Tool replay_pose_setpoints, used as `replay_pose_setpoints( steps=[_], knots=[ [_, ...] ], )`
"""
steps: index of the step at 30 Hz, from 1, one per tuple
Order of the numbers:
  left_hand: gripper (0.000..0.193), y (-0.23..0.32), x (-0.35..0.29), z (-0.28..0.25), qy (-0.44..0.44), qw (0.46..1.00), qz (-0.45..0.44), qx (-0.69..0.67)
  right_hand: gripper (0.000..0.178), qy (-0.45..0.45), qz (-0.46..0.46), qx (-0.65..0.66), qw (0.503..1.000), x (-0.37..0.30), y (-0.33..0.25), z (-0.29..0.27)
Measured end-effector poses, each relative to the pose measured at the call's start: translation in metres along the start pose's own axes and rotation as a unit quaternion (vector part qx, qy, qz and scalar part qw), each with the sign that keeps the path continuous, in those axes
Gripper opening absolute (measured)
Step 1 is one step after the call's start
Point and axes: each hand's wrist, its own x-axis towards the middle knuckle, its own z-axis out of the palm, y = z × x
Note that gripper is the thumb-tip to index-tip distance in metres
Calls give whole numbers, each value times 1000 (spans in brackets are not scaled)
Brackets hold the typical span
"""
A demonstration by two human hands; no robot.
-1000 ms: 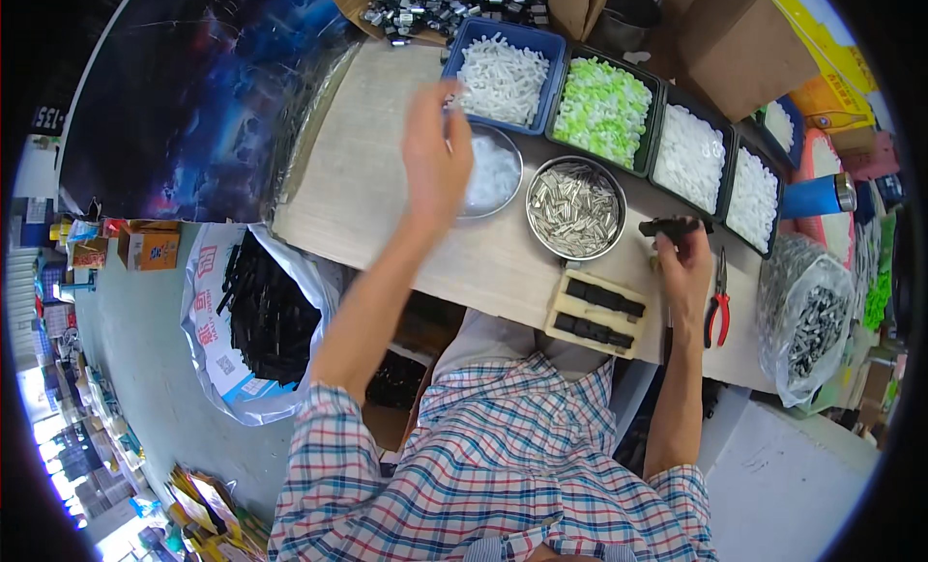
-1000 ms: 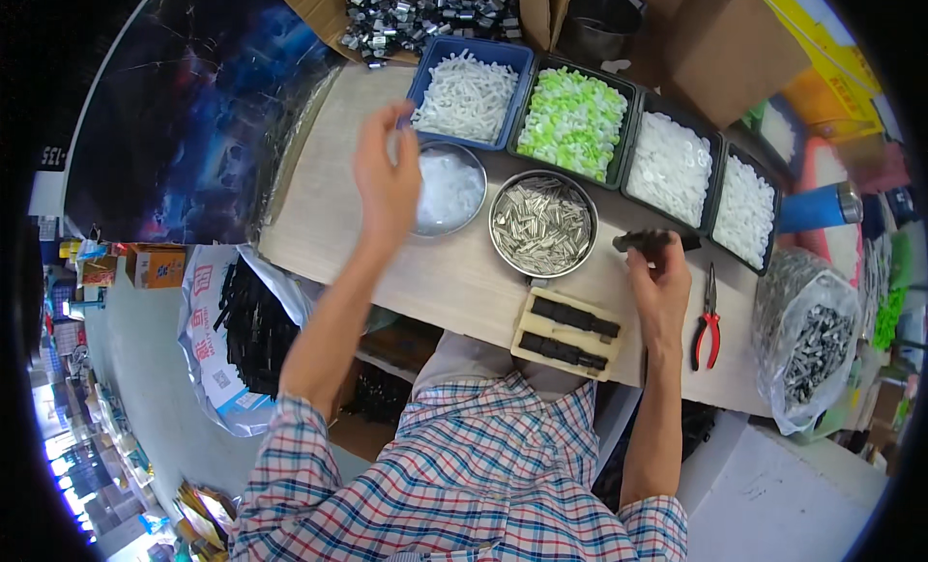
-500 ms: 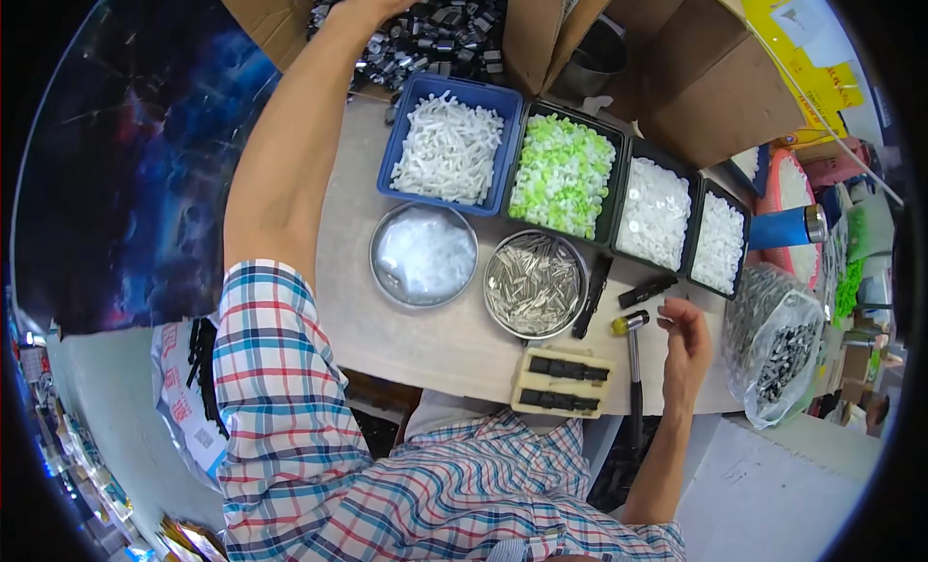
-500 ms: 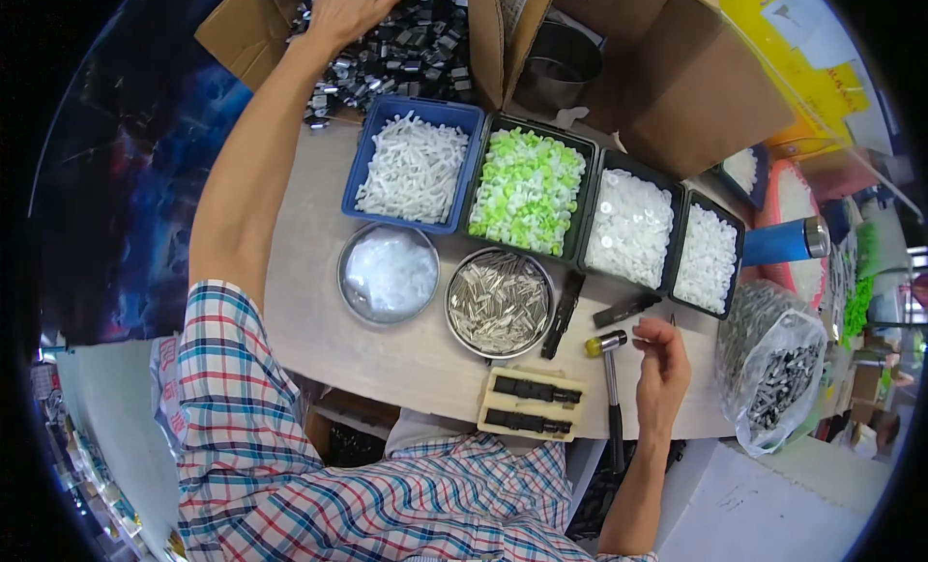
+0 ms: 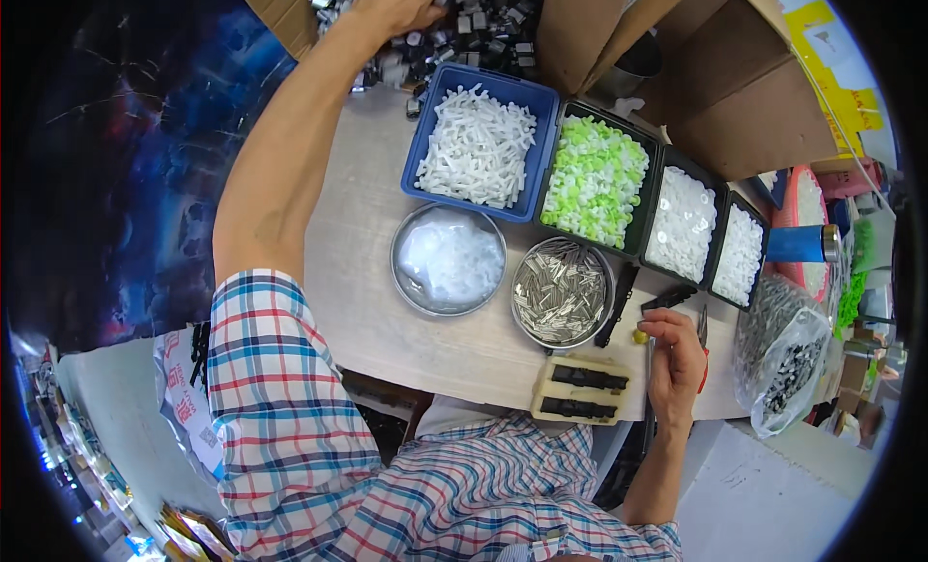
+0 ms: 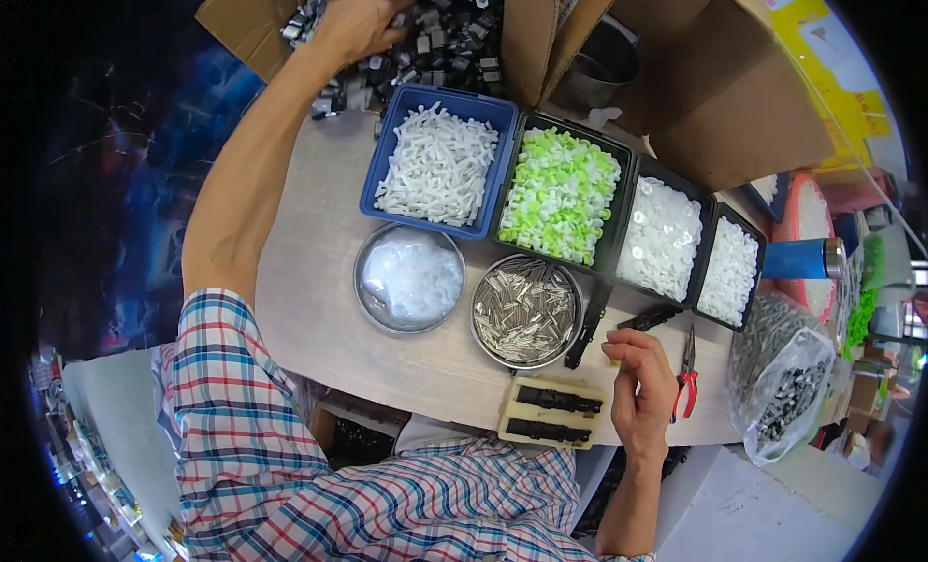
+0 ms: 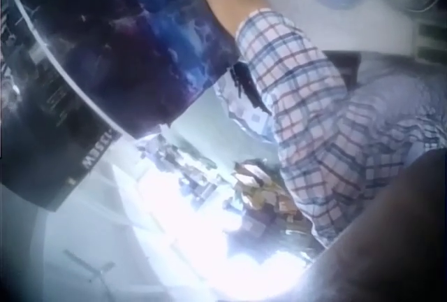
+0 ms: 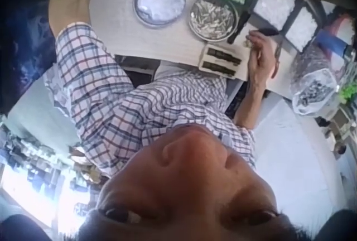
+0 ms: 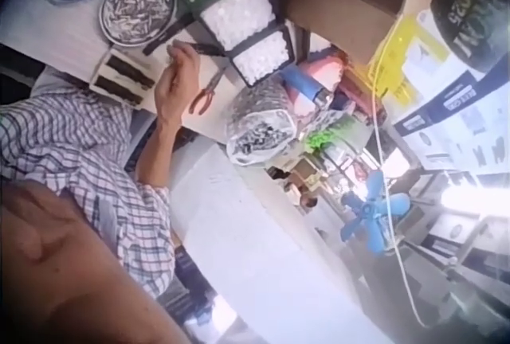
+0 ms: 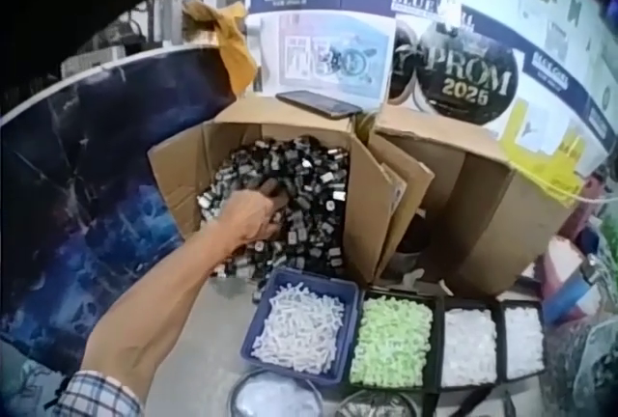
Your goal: Assembling small metal pins and plastic components into a strip using a wooden jig, a hammer, and pliers.
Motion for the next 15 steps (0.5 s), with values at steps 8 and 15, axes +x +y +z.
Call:
replay_pose_setpoints(
  steps=[8,15],
  knots=[
    [41,1,-116,10,110,989,54,78,37,29,-46,0,999,-48,15,-5],
    [40,15,-192,4,103,994,18,35,36,23,-3,38,999,-70,14,-8]
  ],
)
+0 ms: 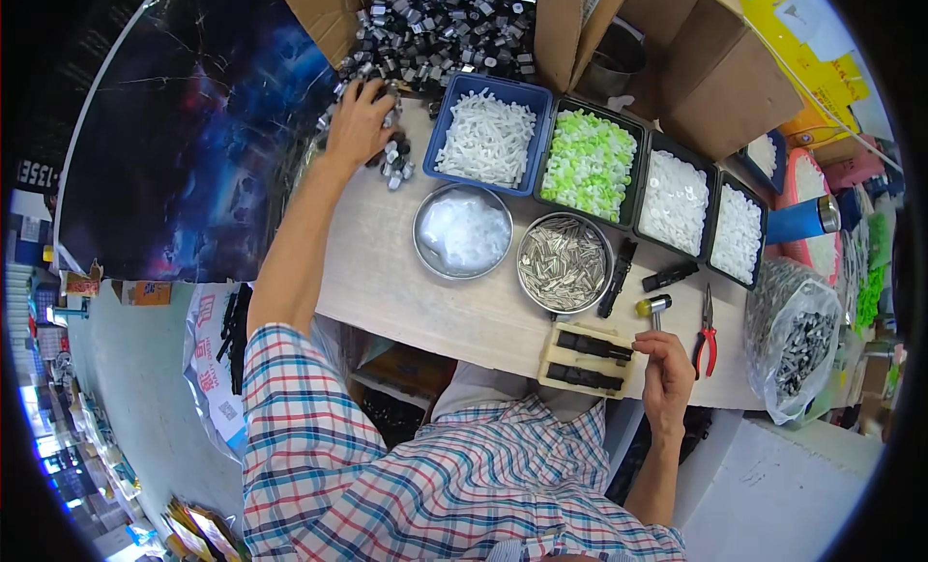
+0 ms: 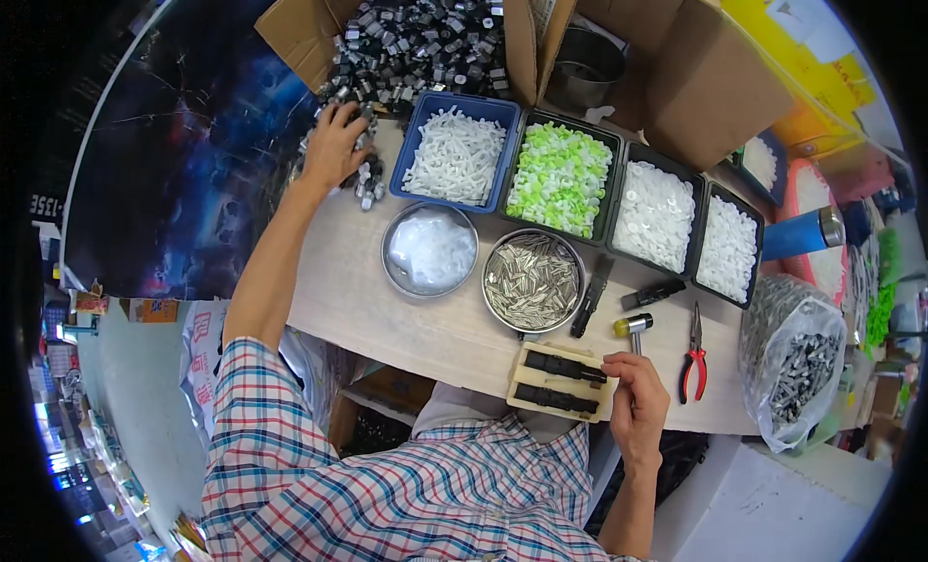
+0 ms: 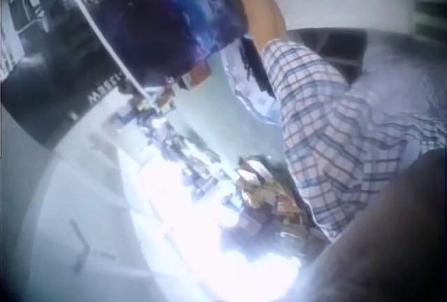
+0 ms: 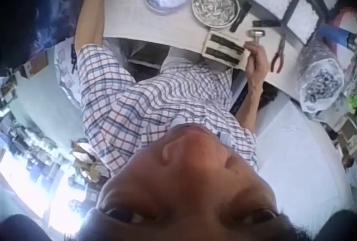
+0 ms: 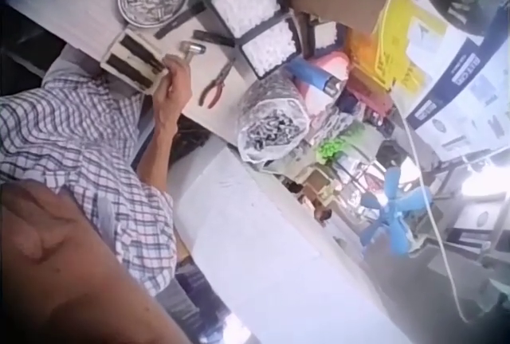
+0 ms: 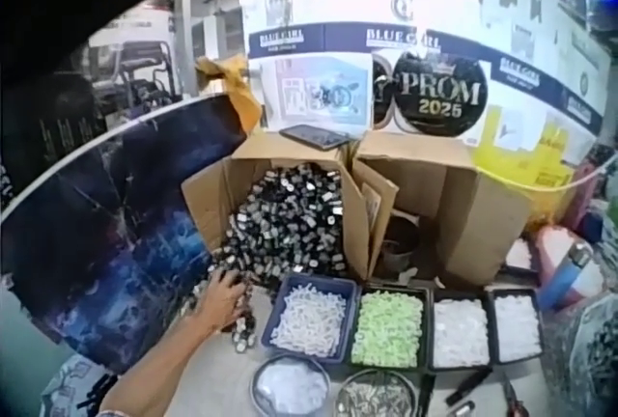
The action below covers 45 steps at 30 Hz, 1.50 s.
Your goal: Assembling small metal pins and plastic components into a strip using a wooden jig, a hammer, and pliers.
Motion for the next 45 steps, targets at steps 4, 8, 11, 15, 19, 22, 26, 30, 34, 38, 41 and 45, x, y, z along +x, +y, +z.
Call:
replay_pose_setpoints(
  steps=[4,8,11,15,19,22,26,30,34,38,41,45],
  knots=[
    [45,22,16,-39,-157,968,-195,24,36,5,0,-2,1000,-7,9,-3],
    [29,46,108,-38,0,997,-22,-70,38,18,-8,-19,1000,-6,11,-4],
    [24,60,171,3,75,958,201,-189,37,18,-12,-30,999,1,11,-7],
    [27,62,193,30,-36,936,347,-43,32,40,15,-47,998,1,10,-12],
    [28,50,191,32,-69,944,322,16,32,46,32,-52,997,11,11,-6],
    [28,30,181,31,-64,941,331,43,32,21,4,-54,998,18,0,-4],
    [25,-8,153,37,-69,950,305,-11,32,30,6,-52,998,13,-5,-4],
    [22,-30,110,27,-83,950,301,23,35,47,-22,-54,997,3,-2,-4],
    [24,-35,55,9,-120,967,224,-23,36,38,-43,-41,997,-4,-2,-1],
    [22,-31,19,-8,-131,983,112,-65,38,20,-54,-29,998,-12,-8,0],
    [24,-28,-6,-18,-125,986,69,-84,38,17,-62,-20,998,-23,-9,-4],
    [31,-18,-31,-37,-110,991,4,-77,37,24,-48,6,999,-36,-9,-6]
  ],
)
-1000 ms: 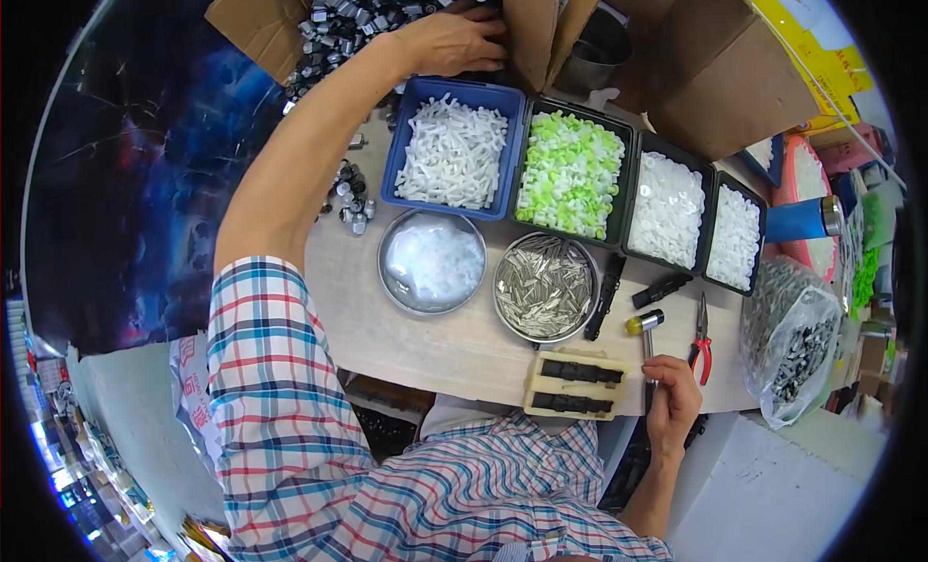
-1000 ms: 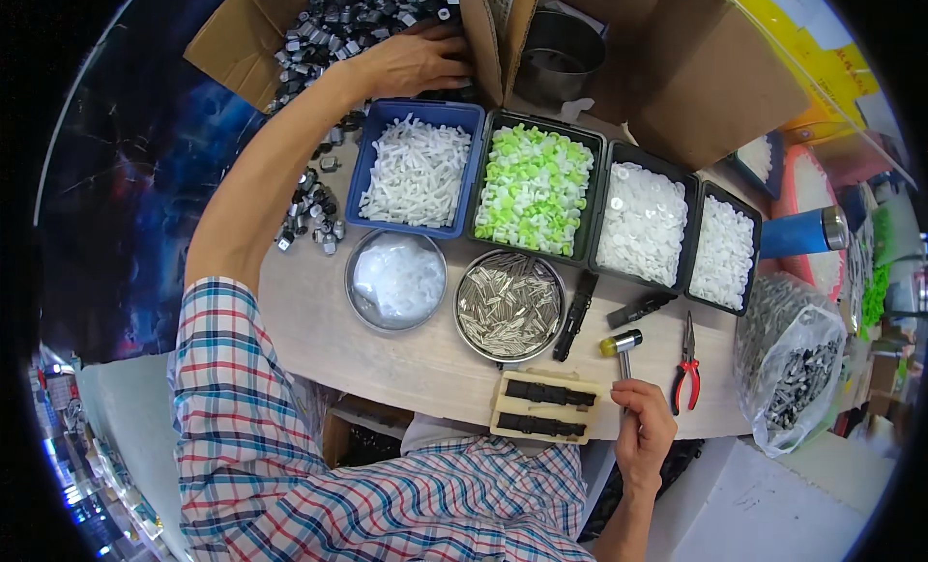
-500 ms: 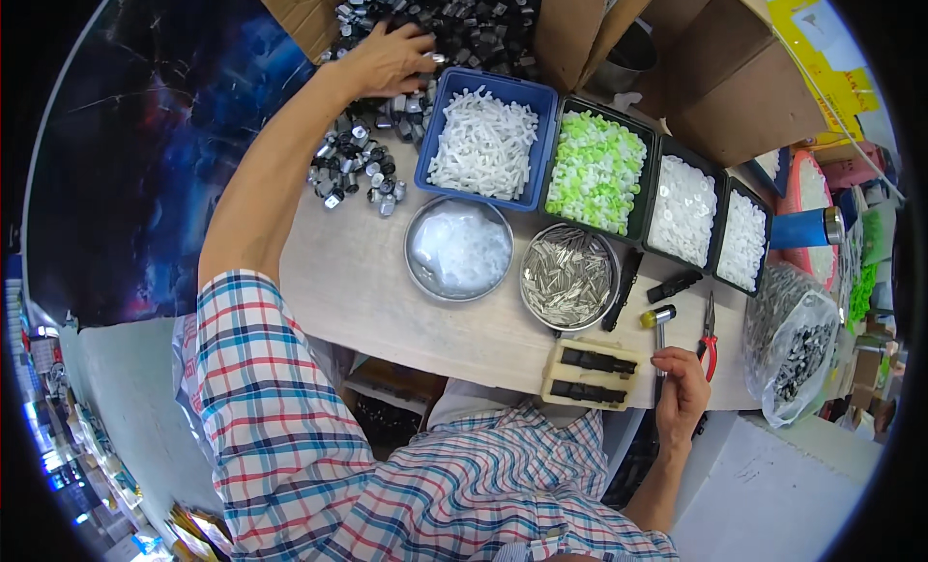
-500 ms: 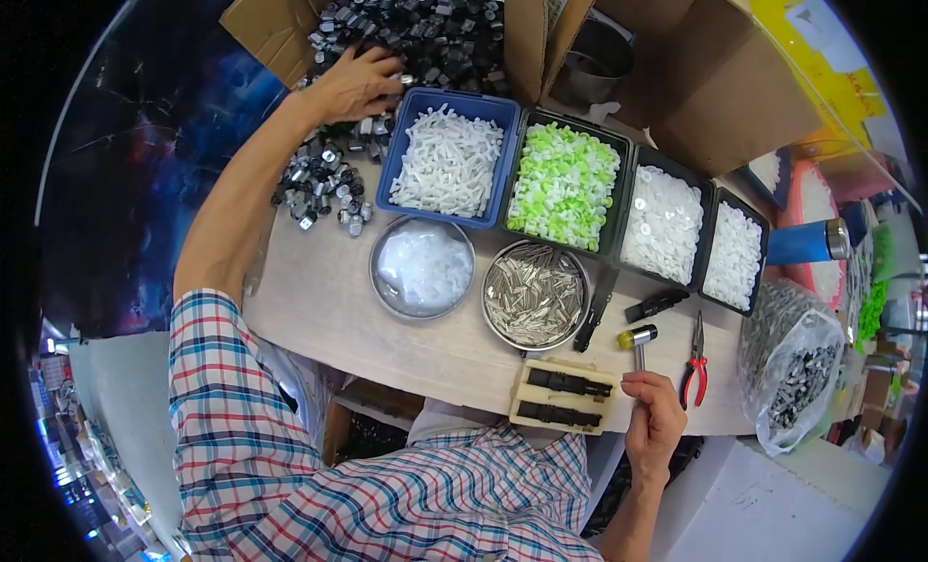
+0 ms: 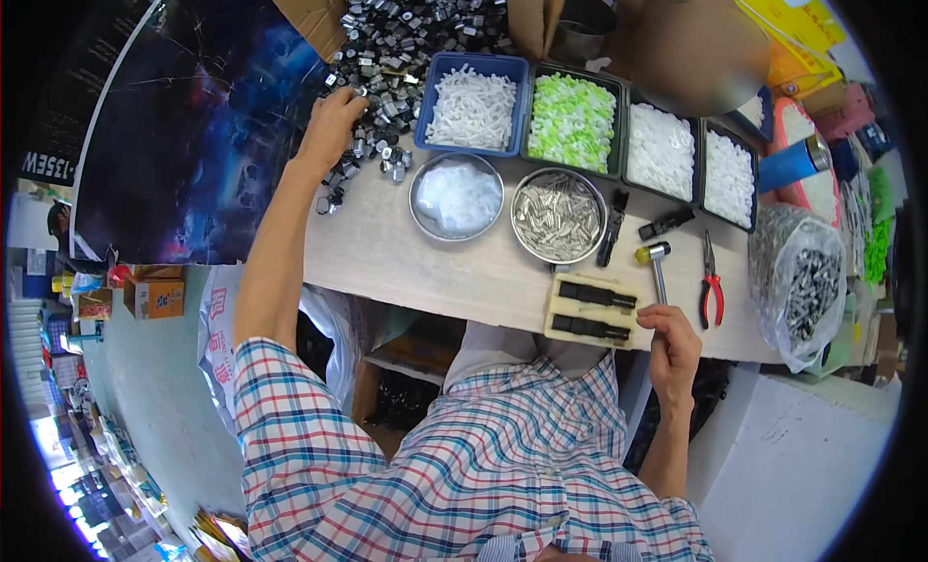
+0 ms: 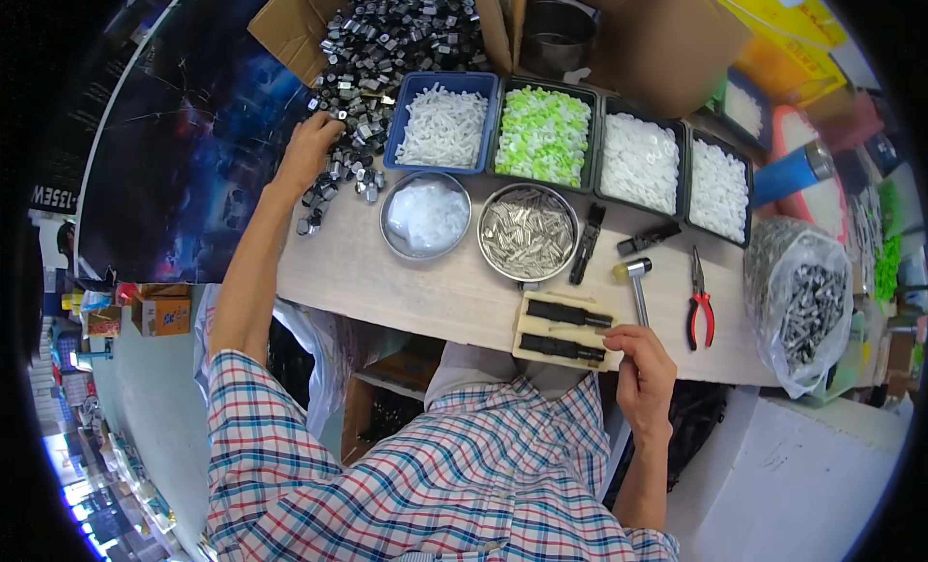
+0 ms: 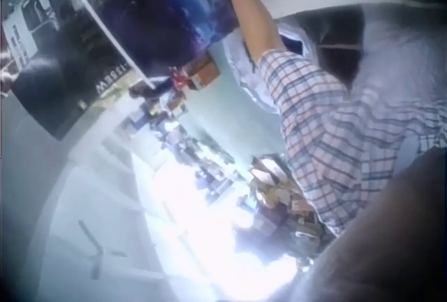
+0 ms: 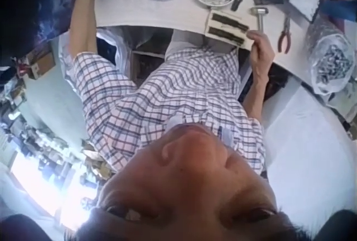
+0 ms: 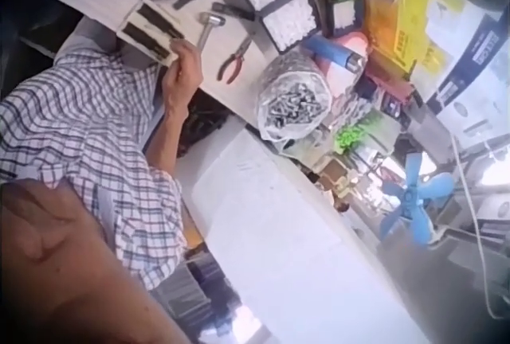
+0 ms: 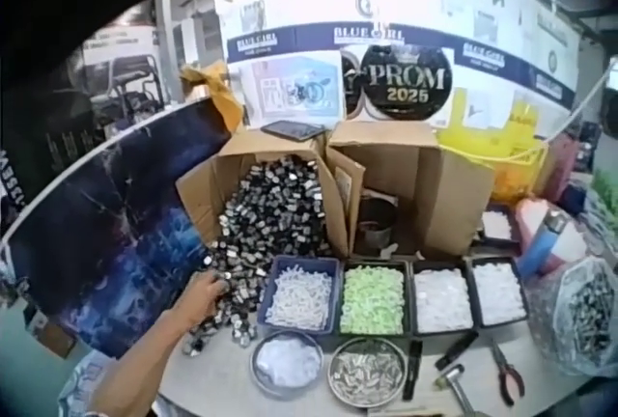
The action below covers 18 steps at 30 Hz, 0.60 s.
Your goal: Assembling small metal pins and plastic components into a strip using a wooden jig, a hammer, and pliers.
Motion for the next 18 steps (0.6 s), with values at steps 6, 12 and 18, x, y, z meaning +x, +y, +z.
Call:
replay_pose_setpoints(
  steps=[6,12,18],
  knots=[
    [28,49,-36,-18,193,978,-74,-35,37,-25,-21,14,999,-8,0,0],
    [28,175,-103,-38,199,860,-307,-357,38,-63,-25,70,995,-19,-1,18],
    [20,335,-156,-59,-261,524,-68,-808,26,-148,66,250,955,-19,-5,51]
  ],
)
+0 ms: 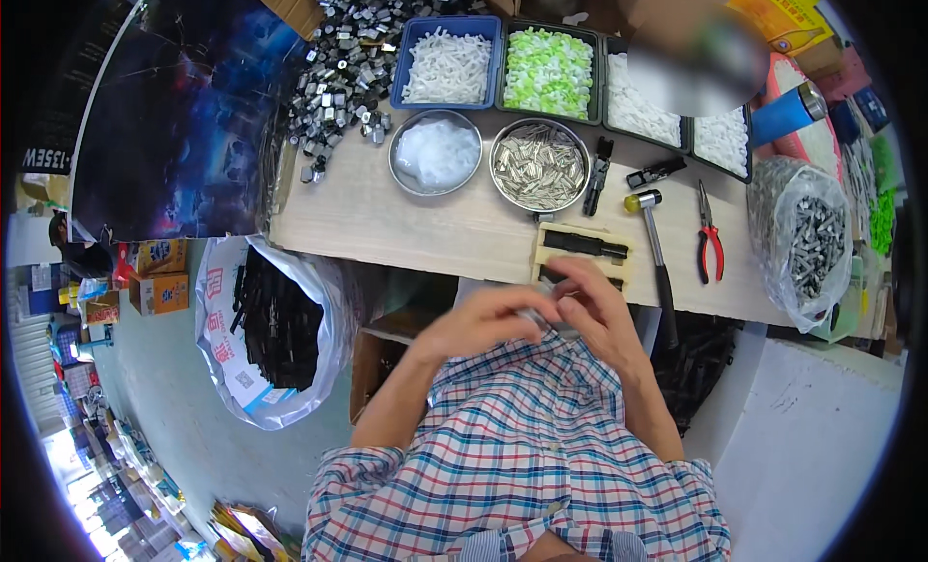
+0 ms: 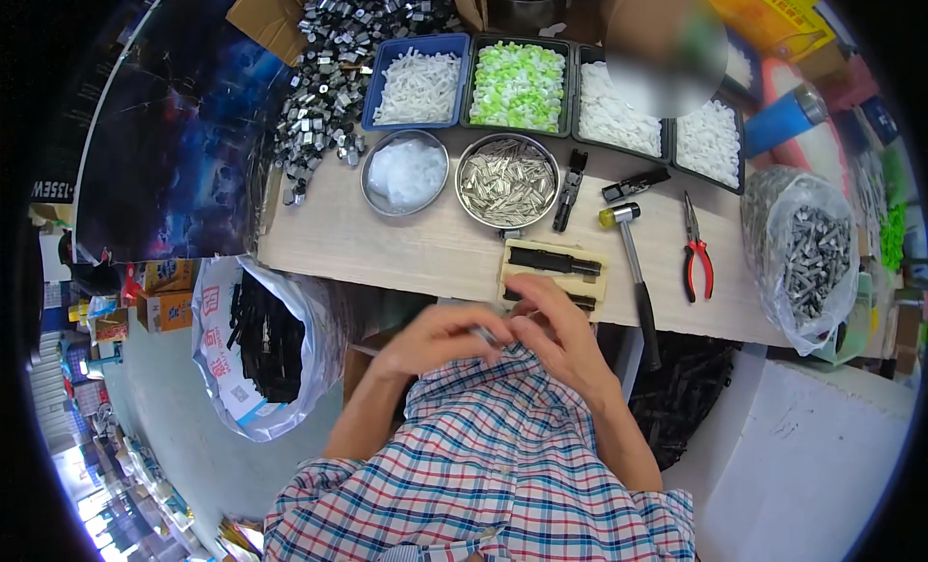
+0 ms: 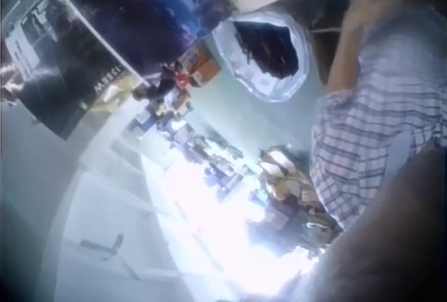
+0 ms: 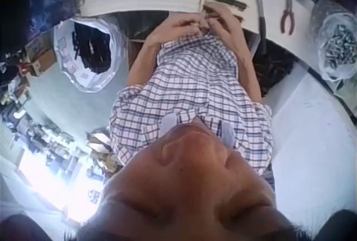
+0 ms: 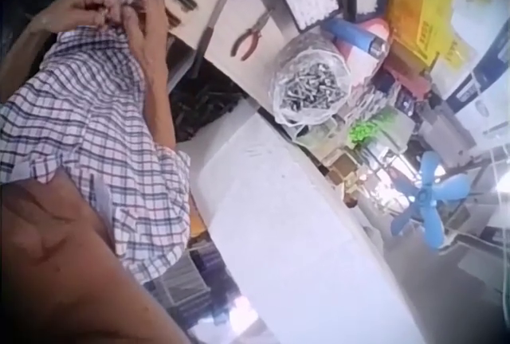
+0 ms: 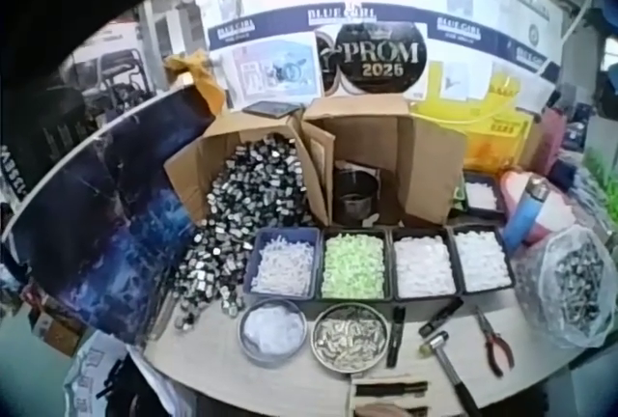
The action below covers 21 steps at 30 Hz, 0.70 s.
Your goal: Assembling small metal pins and plastic components into a strip using a wooden jig, a hammer, and pliers.
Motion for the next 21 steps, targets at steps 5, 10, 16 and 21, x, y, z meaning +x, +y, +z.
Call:
replay_pose_setpoints(
  steps=[5,10,16,21],
  knots=[
    [20,-10,4,17,-16,993,-35,-115,23,-57,90,156,982,-9,8,-17],
    [22,-22,21,7,151,985,77,2,19,148,55,21,987,13,25,-20],
    [24,-31,31,15,279,947,65,148,16,118,-71,-194,971,47,35,-17],
    [16,-30,40,24,318,878,193,301,22,62,-202,-296,931,57,47,-16]
  ],
)
